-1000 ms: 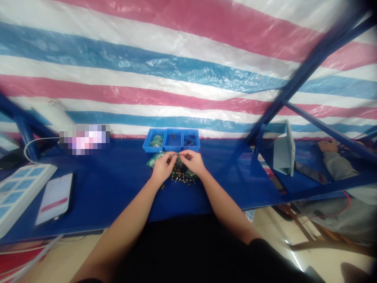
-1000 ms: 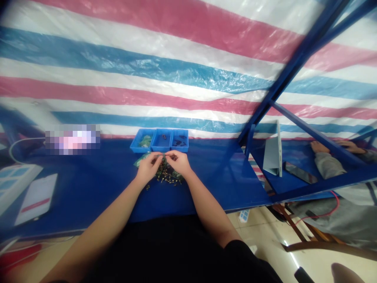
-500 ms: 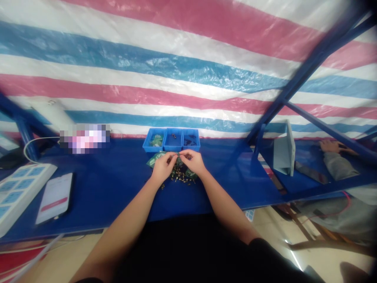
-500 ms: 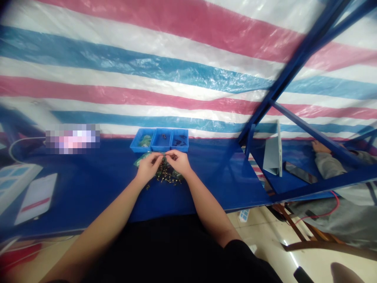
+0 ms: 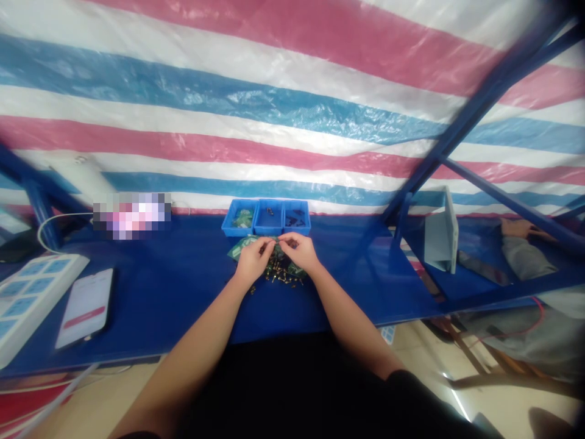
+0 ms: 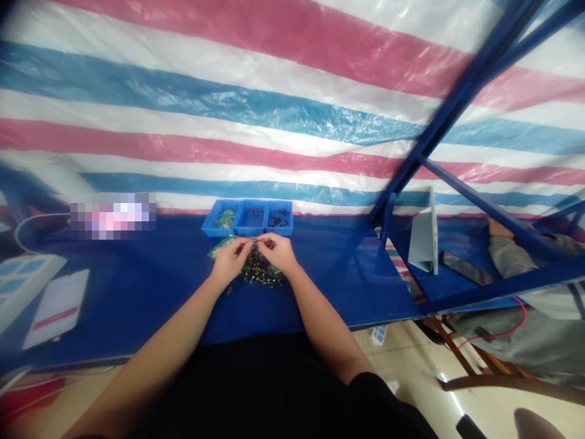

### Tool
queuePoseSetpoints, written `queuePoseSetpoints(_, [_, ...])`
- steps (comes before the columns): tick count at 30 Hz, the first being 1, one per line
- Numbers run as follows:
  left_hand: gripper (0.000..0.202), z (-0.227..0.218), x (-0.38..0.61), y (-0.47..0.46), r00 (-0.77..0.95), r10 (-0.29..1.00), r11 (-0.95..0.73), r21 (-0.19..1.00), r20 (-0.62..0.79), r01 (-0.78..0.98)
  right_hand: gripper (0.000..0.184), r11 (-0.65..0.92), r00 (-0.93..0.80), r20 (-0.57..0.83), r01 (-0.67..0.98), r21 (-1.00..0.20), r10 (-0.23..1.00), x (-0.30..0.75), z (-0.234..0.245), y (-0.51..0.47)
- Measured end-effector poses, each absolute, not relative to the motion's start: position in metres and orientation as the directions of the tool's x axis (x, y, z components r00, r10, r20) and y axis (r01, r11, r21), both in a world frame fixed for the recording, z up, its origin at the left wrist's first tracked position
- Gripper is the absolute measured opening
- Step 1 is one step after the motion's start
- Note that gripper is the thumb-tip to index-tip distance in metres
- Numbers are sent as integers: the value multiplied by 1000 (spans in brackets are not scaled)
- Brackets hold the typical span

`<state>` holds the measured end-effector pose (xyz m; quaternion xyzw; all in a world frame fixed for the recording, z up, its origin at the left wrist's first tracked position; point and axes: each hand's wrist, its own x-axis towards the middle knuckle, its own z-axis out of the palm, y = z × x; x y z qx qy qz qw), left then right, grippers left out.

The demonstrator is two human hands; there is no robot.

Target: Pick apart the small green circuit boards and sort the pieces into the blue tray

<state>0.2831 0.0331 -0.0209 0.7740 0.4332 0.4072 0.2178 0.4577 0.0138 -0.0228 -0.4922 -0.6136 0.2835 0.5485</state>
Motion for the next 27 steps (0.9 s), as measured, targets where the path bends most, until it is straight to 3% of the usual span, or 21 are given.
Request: queuePoseSetpoints(27, [28, -21, 283, 33, 287, 847, -531, 692, 447, 489, 21, 346, 79, 384, 296, -890, 920, 457, -21, 13])
